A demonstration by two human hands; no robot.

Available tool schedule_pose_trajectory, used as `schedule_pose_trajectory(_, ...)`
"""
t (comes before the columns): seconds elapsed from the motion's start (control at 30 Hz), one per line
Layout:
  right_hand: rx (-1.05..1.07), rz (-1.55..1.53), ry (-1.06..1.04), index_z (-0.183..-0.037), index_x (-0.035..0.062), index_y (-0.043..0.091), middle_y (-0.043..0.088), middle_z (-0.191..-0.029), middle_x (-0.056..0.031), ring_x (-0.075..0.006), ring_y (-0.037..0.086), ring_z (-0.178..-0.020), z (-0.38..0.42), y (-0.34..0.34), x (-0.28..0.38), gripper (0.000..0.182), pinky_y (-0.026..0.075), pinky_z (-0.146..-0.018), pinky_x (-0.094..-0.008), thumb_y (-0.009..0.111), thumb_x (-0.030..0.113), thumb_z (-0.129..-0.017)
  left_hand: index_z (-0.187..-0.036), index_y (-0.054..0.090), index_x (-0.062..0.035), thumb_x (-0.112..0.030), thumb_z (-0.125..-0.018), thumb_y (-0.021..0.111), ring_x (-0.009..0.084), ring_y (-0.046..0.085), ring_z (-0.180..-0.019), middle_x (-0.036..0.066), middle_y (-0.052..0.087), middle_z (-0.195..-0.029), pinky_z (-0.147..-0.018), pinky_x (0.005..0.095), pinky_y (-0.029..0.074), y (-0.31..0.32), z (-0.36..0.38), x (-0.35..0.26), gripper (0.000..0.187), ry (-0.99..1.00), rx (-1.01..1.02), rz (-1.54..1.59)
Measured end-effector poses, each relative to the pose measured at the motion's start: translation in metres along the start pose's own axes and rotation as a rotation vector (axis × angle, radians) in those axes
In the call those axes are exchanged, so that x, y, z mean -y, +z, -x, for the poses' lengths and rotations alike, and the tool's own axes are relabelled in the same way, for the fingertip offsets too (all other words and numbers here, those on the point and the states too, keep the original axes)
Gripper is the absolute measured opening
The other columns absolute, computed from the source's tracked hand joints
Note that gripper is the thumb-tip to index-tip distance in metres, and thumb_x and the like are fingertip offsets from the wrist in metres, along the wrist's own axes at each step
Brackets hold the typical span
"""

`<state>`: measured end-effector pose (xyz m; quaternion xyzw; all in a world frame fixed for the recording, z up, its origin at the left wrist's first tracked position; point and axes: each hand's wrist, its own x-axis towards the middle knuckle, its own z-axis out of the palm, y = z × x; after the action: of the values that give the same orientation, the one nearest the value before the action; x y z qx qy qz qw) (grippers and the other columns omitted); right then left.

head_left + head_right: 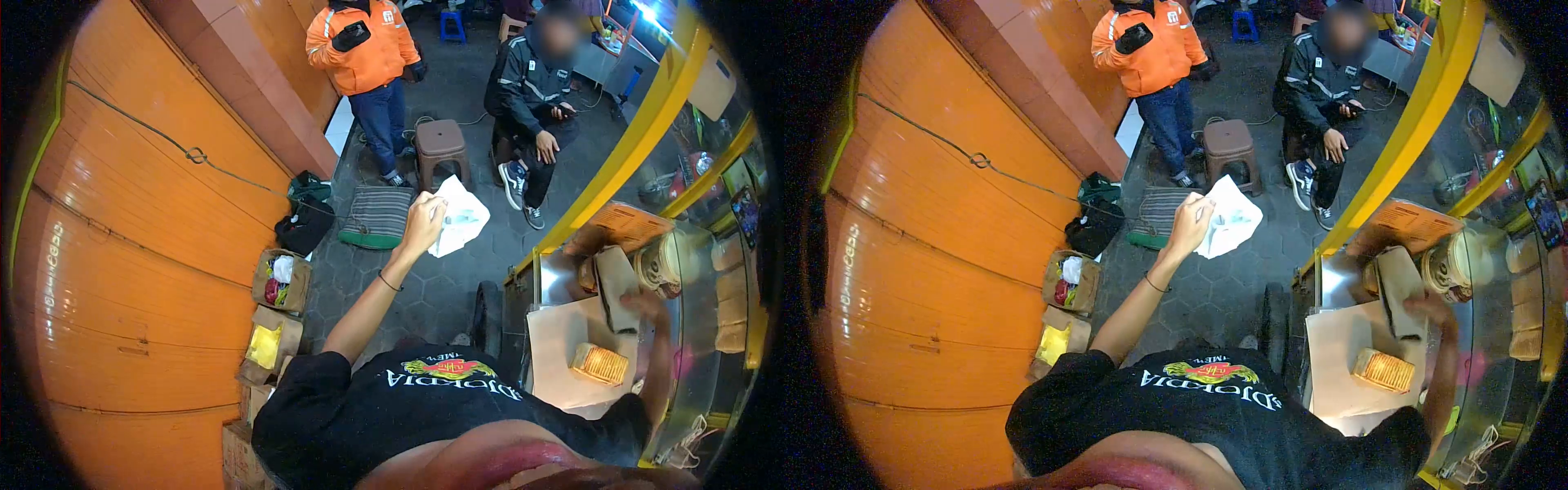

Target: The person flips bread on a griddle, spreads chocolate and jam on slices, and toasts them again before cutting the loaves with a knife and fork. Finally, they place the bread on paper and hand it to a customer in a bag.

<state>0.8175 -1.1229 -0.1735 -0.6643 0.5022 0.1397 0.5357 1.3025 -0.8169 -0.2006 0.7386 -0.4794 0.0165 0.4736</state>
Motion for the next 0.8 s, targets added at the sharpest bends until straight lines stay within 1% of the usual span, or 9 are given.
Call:
schedule_pose_trajectory(0.17, -0.181, -0.882, -0.171, -0.127, 0.0032, 0.056, 0.062, -0.115, -0.0113, -0.0227, 0.06, -0.104, -0.023, 0.116, -0.095, 0.051, 0.049, -0.091, -0.0362, 0.065, 0.033, -0.086, -0.101, 0.066, 0.0026, -0.018, -0.092, 0.054, 0.0355, 0.06, -0.086, 0.021, 0.059, -0.095, -0.078, 0.0433, 0.049, 0.018, -0.002, 0.009, 0.026, 0.05, 0.108, -0.112)
schedule_pose_trajectory(0.27, 0.16, -1.545, -0.406, -0.122, 0.007, 0.061, 0.065, -0.11, -0.01, -0.0218, 0.063, -0.097, -0.037, 0.198, -0.115, 0.042, 0.051, -0.086, -0.0371, 0.052, 0.037, -0.093, -0.096, 0.066, 0.0015, -0.018, -0.092, 0.052, 0.0371, 0.056, -0.092, 0.021, 0.055, -0.094, -0.081, 0.0465, 0.047, 0.047, -0.003, 0.018, 0.024, 0.294, 0.173, -0.378)
schedule_pose_trajectory(0.3, 0.953, -1.732, -0.579, -0.117, 0.0019, 0.061, 0.068, -0.101, -0.0099, -0.0204, 0.066, -0.088, -0.097, 0.215, -0.17, 0.045, 0.054, -0.08, -0.0366, 0.053, 0.038, -0.091, -0.099, 0.065, 0.0036, -0.018, -0.092, 0.054, 0.0377, 0.057, -0.092, 0.021, 0.058, -0.097, -0.083, 0.046, 0.047, 0.057, -0.002, 0.016, 0.025, 0.256, 0.171, -0.333)
schedule_pose_trajectory(0.37, 0.173, -1.395, -0.252, -0.108, 0.0048, 0.065, 0.068, -0.094, -0.009, -0.0209, 0.067, -0.081, -0.036, 0.258, -0.057, 0.037, 0.055, -0.077, -0.0362, 0.054, 0.036, -0.091, -0.108, 0.061, 0.0113, -0.016, -0.096, 0.047, 0.0409, 0.058, -0.107, 0.028, 0.059, -0.116, -0.096, 0.0434, 0.044, 0.068, -0.003, 0.012, 0.033, 0.204, 0.289, -0.184)
schedule_pose_trajectory(0.43, 0.349, -1.565, -0.364, -0.112, 0.0039, 0.065, 0.069, -0.101, -0.0127, -0.0252, 0.069, -0.086, -0.105, 0.313, -0.042, 0.039, 0.055, -0.081, -0.0391, 0.055, 0.036, -0.091, -0.111, 0.06, 0.0125, -0.014, -0.095, 0.046, 0.0436, 0.056, -0.112, 0.031, 0.057, -0.12, -0.099, 0.0434, 0.043, 0.076, 0.004, -0.003, 0.034, 0.149, 0.346, -0.05)
schedule_pose_trajectory(0.47, 0.962, -1.53, -0.333, -0.116, 0.0034, 0.063, 0.068, -0.108, -0.0147, -0.0266, 0.068, -0.093, -0.092, 0.305, 0.02, 0.04, 0.053, -0.087, -0.0406, 0.053, 0.035, -0.093, -0.114, 0.059, 0.0123, -0.014, -0.094, 0.047, 0.0452, 0.054, -0.114, 0.033, 0.056, -0.121, -0.1, 0.0439, 0.043, 0.077, 0.01, -0.009, 0.035, 0.135, 0.371, -0.002)
schedule_pose_trajectory(0.6, 0.974, -1.979, -0.201, -0.123, 0.0049, 0.059, 0.068, -0.111, -0.0143, -0.0281, 0.067, -0.101, -0.154, 0.358, 0.129, 0.043, 0.052, -0.092, -0.0423, 0.049, 0.036, -0.095, -0.122, 0.052, 0.0164, -0.011, -0.094, 0.045, 0.0446, 0.045, -0.127, 0.034, 0.05, -0.131, -0.109, 0.0452, 0.033, 0.043, 0.016, -0.008, 0.04, 0.249, 0.502, -0.065)
schedule_pose_trajectory(0.67, 1.28, -1.794, -0.615, -0.125, 0.0058, 0.057, 0.068, -0.11, -0.0122, -0.0283, 0.066, -0.103, -0.175, 0.36, 0.166, 0.044, 0.05, -0.095, -0.0456, 0.046, 0.038, -0.097, -0.121, 0.053, 0.015, -0.012, -0.096, 0.044, 0.0428, 0.042, -0.13, 0.034, 0.048, -0.133, -0.112, 0.0458, 0.029, 0.032, 0.019, 0.007, 0.038, 0.181, 0.465, 0.032)
schedule_pose_trajectory(0.8, 1.004, -1.628, -0.323, -0.126, 0.0119, 0.057, 0.068, -0.106, -0.0099, -0.0278, 0.07, -0.086, -0.199, 0.325, 0.269, 0.055, 0.06, -0.064, -0.0403, 0.046, 0.056, -0.095, -0.115, 0.062, 0.0023, -0.015, -0.1, 0.042, 0.0357, 0.062, -0.104, 0.023, 0.064, -0.108, -0.091, 0.0408, 0.047, -0.029, -0.026, 0.019, 0.03, -0.143, 0.473, 0.165)
